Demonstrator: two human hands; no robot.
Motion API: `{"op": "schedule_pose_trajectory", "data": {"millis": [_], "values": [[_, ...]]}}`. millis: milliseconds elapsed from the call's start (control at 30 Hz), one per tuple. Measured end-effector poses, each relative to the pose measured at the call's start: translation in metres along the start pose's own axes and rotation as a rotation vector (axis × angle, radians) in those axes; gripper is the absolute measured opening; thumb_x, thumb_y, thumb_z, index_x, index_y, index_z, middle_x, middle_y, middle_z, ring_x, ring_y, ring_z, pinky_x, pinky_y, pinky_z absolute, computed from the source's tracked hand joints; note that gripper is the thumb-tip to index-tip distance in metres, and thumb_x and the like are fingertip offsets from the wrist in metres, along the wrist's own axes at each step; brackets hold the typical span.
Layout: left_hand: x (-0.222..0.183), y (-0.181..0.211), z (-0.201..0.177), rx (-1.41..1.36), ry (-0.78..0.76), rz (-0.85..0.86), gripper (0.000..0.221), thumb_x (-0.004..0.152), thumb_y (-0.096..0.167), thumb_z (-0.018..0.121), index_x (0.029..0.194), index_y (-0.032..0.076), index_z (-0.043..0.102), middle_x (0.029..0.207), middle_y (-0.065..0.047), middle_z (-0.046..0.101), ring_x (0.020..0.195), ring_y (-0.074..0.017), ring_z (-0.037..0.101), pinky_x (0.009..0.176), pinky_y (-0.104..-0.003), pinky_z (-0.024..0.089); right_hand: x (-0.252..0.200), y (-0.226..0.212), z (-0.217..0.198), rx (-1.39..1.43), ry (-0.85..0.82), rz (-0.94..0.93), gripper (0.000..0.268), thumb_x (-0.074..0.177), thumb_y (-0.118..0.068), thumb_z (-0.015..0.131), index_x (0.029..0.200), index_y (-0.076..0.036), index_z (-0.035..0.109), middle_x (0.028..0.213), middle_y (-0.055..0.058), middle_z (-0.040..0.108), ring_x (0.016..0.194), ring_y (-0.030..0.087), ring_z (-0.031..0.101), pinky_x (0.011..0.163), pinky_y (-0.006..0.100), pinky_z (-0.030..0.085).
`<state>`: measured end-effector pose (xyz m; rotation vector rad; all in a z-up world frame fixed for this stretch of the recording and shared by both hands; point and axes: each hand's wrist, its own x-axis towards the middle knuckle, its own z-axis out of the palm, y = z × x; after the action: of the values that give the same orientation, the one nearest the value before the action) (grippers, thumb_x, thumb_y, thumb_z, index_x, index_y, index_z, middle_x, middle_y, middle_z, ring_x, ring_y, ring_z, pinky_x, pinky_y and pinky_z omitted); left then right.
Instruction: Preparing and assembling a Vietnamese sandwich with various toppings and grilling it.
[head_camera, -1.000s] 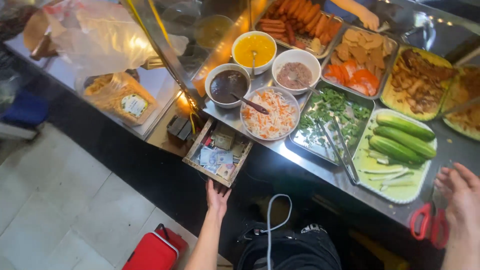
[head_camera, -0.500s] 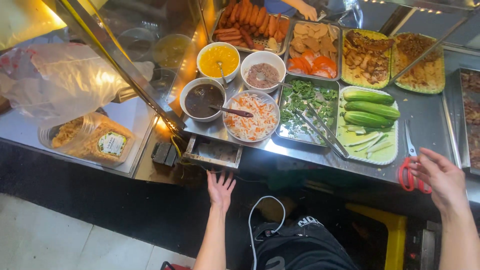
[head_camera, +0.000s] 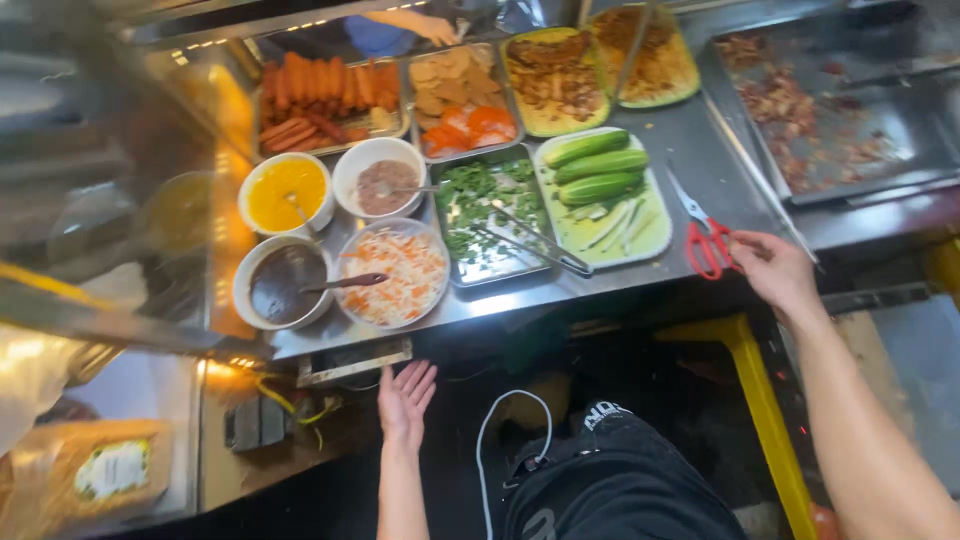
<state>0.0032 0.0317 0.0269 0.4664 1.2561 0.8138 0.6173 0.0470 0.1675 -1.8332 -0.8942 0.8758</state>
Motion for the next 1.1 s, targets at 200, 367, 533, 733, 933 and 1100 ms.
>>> {"op": "schedule_pose_trajectory", "data": {"millis": [200,367,533,733,933,1100], "values": [[-0.004,0.036,0.044,-0.418,0.227,-0.112,0.086,0.104,0.062,0.024,0.15,-0.009,0.039,0.148,-0.025,0.055,0.132,-0.0382,0.059,0.112,-0.052,0.043,0.019,0.03,-0.035,-0.483,0.289,-0.134,0.034,0.095,-0.029,0.073,0.121,-0.008,0.077,0.1,0.011,0.077,0.092,0.018,0.073,0.086,0.033,0.056],[-0.005,0.042,0.069,-0.346,0.188,-0.085,0.075,0.101,0.057,0.024,0.15,0.002,0.041,0.148,-0.023,0.056,0.126,-0.0397,0.062,0.104,-0.051,0.048,0.042,0.027,-0.001,-0.512,0.144,-0.191,0.038,0.095,-0.036,0.071,0.122,-0.01,0.074,0.097,0.012,0.078,0.089,0.023,0.075,0.082,0.035,0.057],[0.005,0.031,0.088,-0.262,0.282,0.008,0.064,0.103,0.046,0.043,0.149,0.002,0.042,0.133,-0.023,0.067,0.118,-0.0361,0.069,0.095,-0.045,0.054,0.013,-0.044,0.081,-0.423,-0.096,-0.366,0.036,0.096,-0.035,0.071,0.12,-0.009,0.076,0.096,0.012,0.077,0.086,0.023,0.075,0.078,0.036,0.057],[0.0,0.014,0.116,-0.164,0.297,0.098,0.061,0.1,0.032,0.06,0.151,0.0,0.052,0.106,-0.023,0.073,0.107,-0.0308,0.074,0.09,-0.04,0.058,-0.026,-0.106,0.17,-0.335,-0.471,-0.525,0.045,0.093,-0.036,0.069,0.128,-0.007,0.069,0.1,0.015,0.072,0.079,0.025,0.072,0.075,0.037,0.057],[-0.03,0.022,0.135,-0.296,0.565,0.178,0.073,0.089,0.02,0.07,0.154,0.017,0.038,0.134,-0.011,0.062,0.12,-0.0257,0.062,0.097,-0.047,0.056,-0.021,-0.115,0.204,-0.563,-0.594,-0.578,0.067,0.088,-0.041,0.073,0.135,0.004,0.054,0.106,0.027,0.06,0.091,0.044,0.065,0.078,0.05,0.054],[-0.038,0.02,0.118,-0.356,0.639,0.192,0.07,0.09,0.024,0.07,0.154,0.016,0.043,0.138,-0.012,0.061,0.126,-0.0282,0.058,0.098,-0.047,0.054,0.01,-0.103,0.203,-0.585,-0.617,-0.54,0.043,0.098,-0.033,0.059,0.128,-0.001,0.063,0.105,0.027,0.064,0.095,0.046,0.066,0.087,0.052,0.053]]}}
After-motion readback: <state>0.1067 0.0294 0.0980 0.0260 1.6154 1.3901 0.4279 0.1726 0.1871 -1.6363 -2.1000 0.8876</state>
